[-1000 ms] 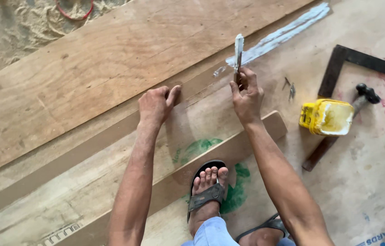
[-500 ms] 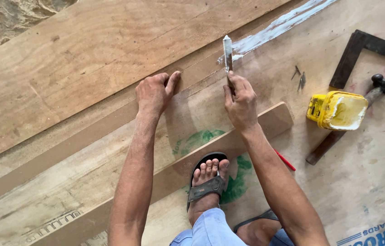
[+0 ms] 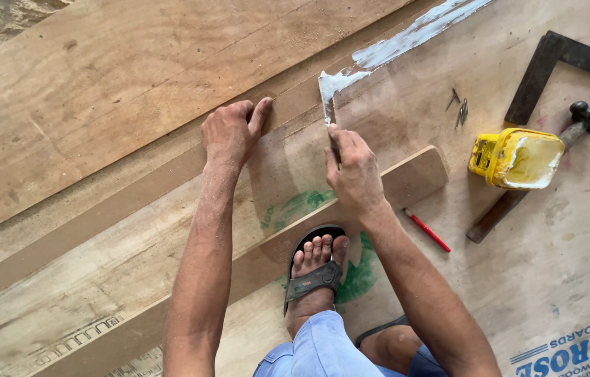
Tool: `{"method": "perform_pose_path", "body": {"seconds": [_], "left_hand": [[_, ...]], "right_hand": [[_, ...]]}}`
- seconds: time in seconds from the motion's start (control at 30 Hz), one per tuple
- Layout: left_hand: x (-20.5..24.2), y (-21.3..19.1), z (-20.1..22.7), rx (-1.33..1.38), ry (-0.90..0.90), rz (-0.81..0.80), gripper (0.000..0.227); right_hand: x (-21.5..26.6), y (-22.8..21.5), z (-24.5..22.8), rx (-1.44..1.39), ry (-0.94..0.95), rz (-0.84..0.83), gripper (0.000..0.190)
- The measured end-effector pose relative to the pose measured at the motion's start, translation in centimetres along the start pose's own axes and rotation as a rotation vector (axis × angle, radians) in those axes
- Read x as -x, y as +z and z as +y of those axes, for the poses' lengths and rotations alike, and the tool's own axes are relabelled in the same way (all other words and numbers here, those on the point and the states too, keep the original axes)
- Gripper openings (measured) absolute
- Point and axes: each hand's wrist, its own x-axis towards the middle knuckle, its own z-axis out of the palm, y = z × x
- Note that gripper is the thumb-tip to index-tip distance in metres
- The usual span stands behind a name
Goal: The person hammers nails into several wooden strips to secure them, then applies white adhesive from a yellow container to the edge of a wooden board using a brush and their finger.
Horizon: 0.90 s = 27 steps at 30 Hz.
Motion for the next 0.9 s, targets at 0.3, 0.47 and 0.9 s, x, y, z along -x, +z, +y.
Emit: {"method": "perform_pose_path", "body": {"seconds": [0.3, 0.47, 0.9], "left_hand": [[0.0, 0.8, -0.4, 0.004, -0.012, 0.004, 0.066], [0.5, 1.7, -0.7, -0.031, 0.068, 0.089, 0.061], [2.7, 1.7, 0.8, 0.012, 0.174, 0.211, 0.050]], "right_hand": [[-0.2, -0.5, -2.7, 0.087, 0.127, -0.259, 0.026], [-1.8, -2.5, -5.9, 0.191, 0.151, -0.306, 0.031], [1.1, -12.2, -4.7, 0.070, 0.314, 0.068, 0.026]]}}
